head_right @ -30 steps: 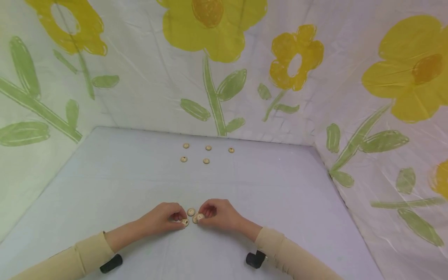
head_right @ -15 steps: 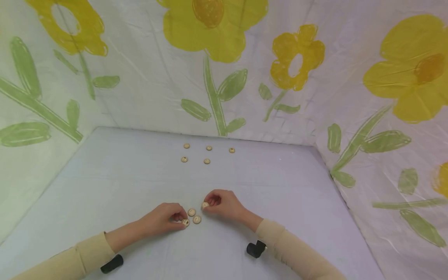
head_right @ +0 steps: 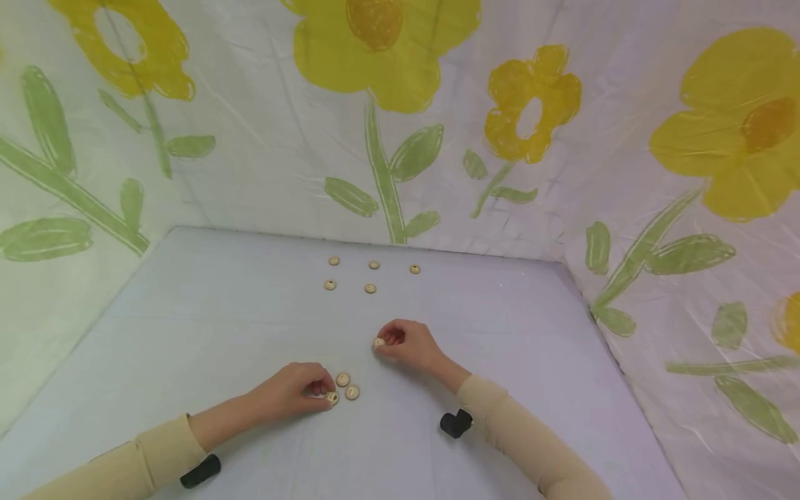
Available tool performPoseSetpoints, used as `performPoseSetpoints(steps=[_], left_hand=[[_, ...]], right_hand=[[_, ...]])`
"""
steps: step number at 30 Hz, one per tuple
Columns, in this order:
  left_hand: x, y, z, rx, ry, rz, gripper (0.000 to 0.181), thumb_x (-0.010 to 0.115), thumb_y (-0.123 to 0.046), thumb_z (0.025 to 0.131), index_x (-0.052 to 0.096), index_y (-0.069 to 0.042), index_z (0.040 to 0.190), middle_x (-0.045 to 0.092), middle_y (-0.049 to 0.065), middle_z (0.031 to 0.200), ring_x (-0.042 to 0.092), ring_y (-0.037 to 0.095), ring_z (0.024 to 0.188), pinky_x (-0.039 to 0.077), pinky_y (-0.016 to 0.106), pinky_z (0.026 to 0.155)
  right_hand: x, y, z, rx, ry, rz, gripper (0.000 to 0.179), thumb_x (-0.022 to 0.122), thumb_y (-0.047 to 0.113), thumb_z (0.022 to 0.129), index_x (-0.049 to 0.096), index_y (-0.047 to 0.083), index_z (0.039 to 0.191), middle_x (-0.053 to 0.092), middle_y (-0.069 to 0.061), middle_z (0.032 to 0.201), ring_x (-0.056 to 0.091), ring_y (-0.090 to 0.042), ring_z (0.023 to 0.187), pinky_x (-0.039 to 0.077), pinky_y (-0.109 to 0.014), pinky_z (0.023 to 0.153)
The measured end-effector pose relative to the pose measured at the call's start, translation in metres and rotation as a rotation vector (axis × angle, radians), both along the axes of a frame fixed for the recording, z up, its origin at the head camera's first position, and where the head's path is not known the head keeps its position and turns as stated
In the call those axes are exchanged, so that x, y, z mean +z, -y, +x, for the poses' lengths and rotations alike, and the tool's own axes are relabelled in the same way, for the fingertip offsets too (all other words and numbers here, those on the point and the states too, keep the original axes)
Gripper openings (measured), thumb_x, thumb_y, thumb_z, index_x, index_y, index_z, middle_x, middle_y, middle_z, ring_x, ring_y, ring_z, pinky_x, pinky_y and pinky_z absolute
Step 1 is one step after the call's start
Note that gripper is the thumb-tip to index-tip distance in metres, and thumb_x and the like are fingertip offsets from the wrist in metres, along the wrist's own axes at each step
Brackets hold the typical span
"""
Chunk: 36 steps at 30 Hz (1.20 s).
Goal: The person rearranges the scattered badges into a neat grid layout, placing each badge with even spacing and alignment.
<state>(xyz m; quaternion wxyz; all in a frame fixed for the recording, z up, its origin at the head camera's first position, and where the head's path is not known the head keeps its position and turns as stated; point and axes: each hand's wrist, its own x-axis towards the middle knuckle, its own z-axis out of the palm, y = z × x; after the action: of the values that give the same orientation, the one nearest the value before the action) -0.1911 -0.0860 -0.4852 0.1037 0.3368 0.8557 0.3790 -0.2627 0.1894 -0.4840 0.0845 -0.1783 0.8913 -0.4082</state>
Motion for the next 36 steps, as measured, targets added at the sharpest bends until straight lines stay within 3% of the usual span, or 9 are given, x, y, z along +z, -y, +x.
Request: performPoseSetpoints(steps=[24,36], left_hand=[[0.0,0.001,0.001,-0.002,-0.01,0.013,0.015,0.078,-0.014,0.083,0.068,-0.013,0.094,0.058,-0.01,0.082,0.052,0.004,0.075,0.047,0.022,0.069],[0.0,0.001,0.001,0.002,-0.006,0.004,0.014,0.077,-0.014,0.083,0.068,-0.013,0.094,0.059,-0.01,0.083,0.052,0.004,0.076,0.047,0.022,0.07]], right_hand=[[0.0,-0.017,-0.036,-0.162,0.034,0.008,0.019,0.079,0.021,0.082,0.071,0.011,0.096,0.065,0.002,0.082,0.059,-0.013,0.077,0.047,-0.026,0.068],[-0.002,-0.027,-0.055,-0.198,-0.012,0.035,0.022,0.078,0.022,0.083,0.071,0.008,0.099,0.066,0.0,0.084,0.059,-0.013,0.078,0.047,-0.026,0.069]])
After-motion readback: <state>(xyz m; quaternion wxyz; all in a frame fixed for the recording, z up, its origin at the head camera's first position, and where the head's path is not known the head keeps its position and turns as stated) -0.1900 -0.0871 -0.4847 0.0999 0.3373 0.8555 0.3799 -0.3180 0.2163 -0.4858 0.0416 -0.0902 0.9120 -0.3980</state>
